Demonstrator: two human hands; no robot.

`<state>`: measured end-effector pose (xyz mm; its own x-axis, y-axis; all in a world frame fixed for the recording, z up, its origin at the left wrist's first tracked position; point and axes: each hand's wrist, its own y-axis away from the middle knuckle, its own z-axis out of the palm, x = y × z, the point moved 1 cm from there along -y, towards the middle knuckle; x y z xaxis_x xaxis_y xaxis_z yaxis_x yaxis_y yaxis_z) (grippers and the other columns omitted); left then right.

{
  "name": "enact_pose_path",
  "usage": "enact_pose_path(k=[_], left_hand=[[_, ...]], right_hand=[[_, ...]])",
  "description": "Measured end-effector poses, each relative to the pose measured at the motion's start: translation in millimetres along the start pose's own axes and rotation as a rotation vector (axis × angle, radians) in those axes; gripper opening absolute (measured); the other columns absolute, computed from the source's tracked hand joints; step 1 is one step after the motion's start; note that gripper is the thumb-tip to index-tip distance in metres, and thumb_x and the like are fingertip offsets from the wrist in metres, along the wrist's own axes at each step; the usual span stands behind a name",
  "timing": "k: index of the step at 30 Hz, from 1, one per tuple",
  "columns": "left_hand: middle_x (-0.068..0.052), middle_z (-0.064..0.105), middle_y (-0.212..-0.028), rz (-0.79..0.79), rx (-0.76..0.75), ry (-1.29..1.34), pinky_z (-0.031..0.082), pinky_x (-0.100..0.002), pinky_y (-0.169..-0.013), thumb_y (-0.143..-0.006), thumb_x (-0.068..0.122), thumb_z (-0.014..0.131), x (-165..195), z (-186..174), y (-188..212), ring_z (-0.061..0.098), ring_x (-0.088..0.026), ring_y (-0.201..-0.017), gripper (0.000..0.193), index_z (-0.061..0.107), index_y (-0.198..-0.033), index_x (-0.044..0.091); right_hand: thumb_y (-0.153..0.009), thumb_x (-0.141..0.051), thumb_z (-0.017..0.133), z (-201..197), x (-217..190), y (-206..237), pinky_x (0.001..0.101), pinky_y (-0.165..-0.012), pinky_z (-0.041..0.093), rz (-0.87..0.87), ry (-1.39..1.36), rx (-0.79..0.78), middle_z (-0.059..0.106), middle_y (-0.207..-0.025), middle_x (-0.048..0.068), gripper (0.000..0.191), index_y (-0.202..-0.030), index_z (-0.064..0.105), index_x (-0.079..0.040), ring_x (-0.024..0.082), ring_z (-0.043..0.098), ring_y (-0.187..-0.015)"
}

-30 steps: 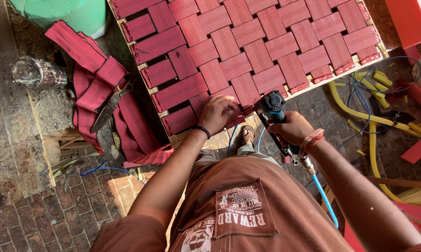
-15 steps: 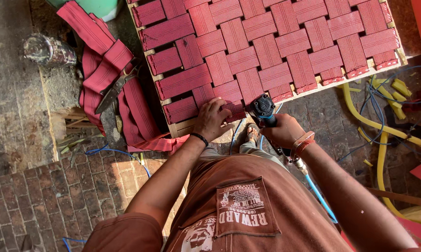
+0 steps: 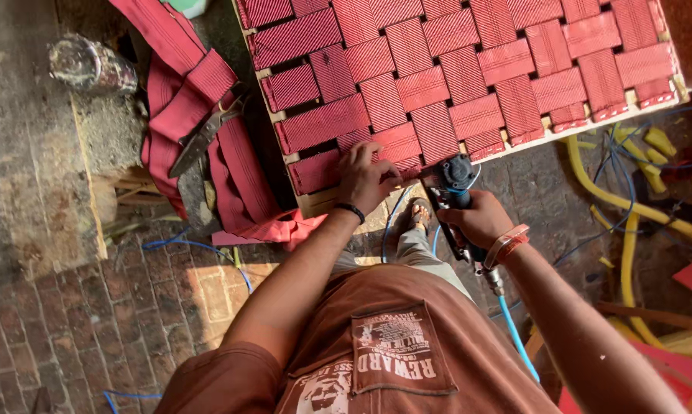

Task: The person weaves red webbing straps in a crisscross pattern on a wooden frame, threading each strap end through the woven grid and pulling it tight. They use a pneumatic nail gun to staple the straps to the frame, occasionally cutting excess strap material with scissors.

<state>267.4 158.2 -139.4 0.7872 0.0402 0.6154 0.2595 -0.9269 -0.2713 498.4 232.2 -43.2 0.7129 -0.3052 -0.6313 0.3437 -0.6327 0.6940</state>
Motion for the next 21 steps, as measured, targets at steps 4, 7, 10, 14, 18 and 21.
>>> enact_pose_path(k=[4, 7, 10, 14, 18, 21], left_hand=[[-0.004, 0.061, -0.123, 0.041, -0.045, 0.064, 0.041, -0.053, -0.105, -0.071, 0.037, 0.089, 1.1, -4.0, 4.5, 0.051, -0.031, -0.129, 0.018, 0.077, -0.079, 0.028], [-0.005, 0.060, -0.122, 0.066, -0.008, 0.049, 0.040, -0.054, -0.103, -0.071, 0.038, 0.089, 3.2, -2.9, 3.5, 0.050, -0.033, -0.127, 0.019, 0.076, -0.080, 0.029], [-0.003, 0.060, -0.121, 0.065, -0.010, 0.024, 0.040, -0.054, -0.104, -0.070, 0.038, 0.089, 3.4, -2.2, 1.4, 0.050, -0.031, -0.128, 0.016, 0.076, -0.078, 0.031], [-0.002, 0.060, -0.121, 0.069, -0.039, 0.033, 0.039, -0.054, -0.104, -0.071, 0.037, 0.089, -0.3, -4.9, 0.3, 0.049, -0.030, -0.130, 0.016, 0.076, -0.079, 0.032], [-0.001, 0.060, -0.122, 0.064, -0.060, 0.024, 0.039, -0.054, -0.107, -0.071, 0.035, 0.090, -0.3, -5.5, 0.3, 0.048, -0.030, -0.132, 0.017, 0.075, -0.080, 0.033], [-0.004, 0.059, -0.125, 0.043, -0.066, 0.049, 0.038, -0.056, -0.107, -0.071, 0.035, 0.089, 0.8, -2.4, -0.1, 0.046, -0.032, -0.131, 0.016, 0.076, -0.079, 0.030]], right_hand=[[-0.086, -0.014, 0.077, 19.3, 6.5, 19.8, 0.0329, -0.047, 0.046, 0.014, -0.005, 0.119, 0.063, -0.059, 0.007, 0.018, -0.090, 0.070, 0.002, 0.016, 0.059, -0.048], [-0.083, -0.011, 0.075, 25.1, 4.4, 23.9, 0.0336, -0.044, 0.043, -0.019, -0.192, 0.121, 0.059, -0.059, 0.005, 0.023, -0.104, 0.072, -0.004, 0.016, 0.055, -0.045], [-0.084, -0.010, 0.074, 25.6, -2.6, 19.7, 0.0345, -0.044, 0.043, 0.010, -0.155, 0.160, 0.060, -0.059, 0.006, 0.023, -0.105, 0.072, -0.001, 0.017, 0.056, -0.045], [-0.083, -0.010, 0.074, 21.2, -10.1, 14.8, 0.0368, -0.043, 0.045, 0.084, -0.098, 0.156, 0.060, -0.059, 0.008, 0.019, -0.101, 0.073, -0.002, 0.018, 0.056, -0.045], [-0.087, -0.015, 0.077, 19.5, -15.1, 15.8, 0.0362, -0.046, 0.049, 0.086, 0.036, 0.153, 0.064, -0.061, 0.009, 0.025, -0.086, 0.069, 0.009, 0.019, 0.060, -0.047], [-0.082, -0.011, 0.072, 21.9, -22.5, 15.5, 0.0370, -0.046, 0.048, 0.099, -0.049, 0.174, 0.063, -0.061, 0.008, 0.012, -0.090, 0.074, -0.002, 0.019, 0.058, -0.046]])
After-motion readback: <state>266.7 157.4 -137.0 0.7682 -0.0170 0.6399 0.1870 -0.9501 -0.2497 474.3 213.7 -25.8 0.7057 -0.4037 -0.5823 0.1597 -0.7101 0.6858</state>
